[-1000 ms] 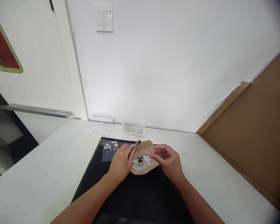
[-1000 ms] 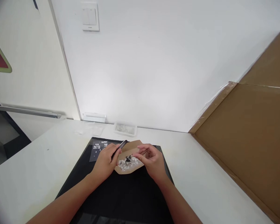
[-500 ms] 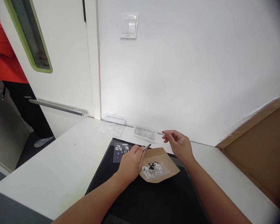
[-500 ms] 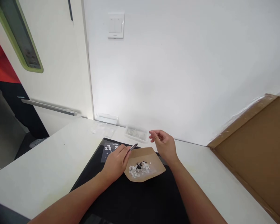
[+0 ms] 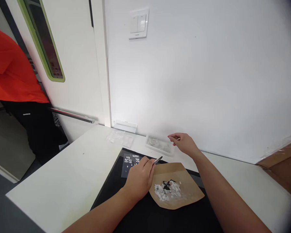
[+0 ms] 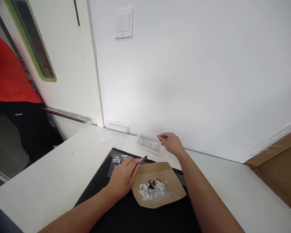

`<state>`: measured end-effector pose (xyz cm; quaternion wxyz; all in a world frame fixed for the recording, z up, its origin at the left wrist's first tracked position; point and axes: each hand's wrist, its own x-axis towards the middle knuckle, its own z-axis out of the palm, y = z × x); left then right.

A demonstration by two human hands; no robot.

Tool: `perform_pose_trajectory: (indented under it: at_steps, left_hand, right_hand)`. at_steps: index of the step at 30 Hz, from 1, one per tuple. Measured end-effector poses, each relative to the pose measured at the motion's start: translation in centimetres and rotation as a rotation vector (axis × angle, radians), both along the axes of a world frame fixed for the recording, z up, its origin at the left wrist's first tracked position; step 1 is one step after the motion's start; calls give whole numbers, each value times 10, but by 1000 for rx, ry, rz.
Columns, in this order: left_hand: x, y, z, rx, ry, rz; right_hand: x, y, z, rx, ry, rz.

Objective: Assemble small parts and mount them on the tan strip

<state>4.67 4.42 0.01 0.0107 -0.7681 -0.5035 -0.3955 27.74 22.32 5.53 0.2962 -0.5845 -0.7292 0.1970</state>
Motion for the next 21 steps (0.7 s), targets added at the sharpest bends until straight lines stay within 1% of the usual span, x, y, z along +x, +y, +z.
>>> perform_pose_trajectory:
  at_steps: [4, 10, 13, 16, 18, 21]
  left_hand:
    - [2, 1, 0, -1, -3, 5]
    - [2, 1, 1, -6, -3, 16]
    - [1, 0, 1, -8, 0, 15]
    - [-1, 0, 1, -4, -10, 17]
    - [-3, 1, 2, 4, -14, 26]
    - [-6, 2, 4, 17, -11, 41]
  right_hand:
    - [7, 14, -17, 50, -74, -21]
    - [4, 21, -32, 132, -169, 44]
    - [0, 18, -35, 172, -200, 59]
    - [-1, 16, -34, 202, -199, 77]
    - [-1, 15, -32, 195, -189, 87]
    - [-1, 13, -29, 142, -187, 128]
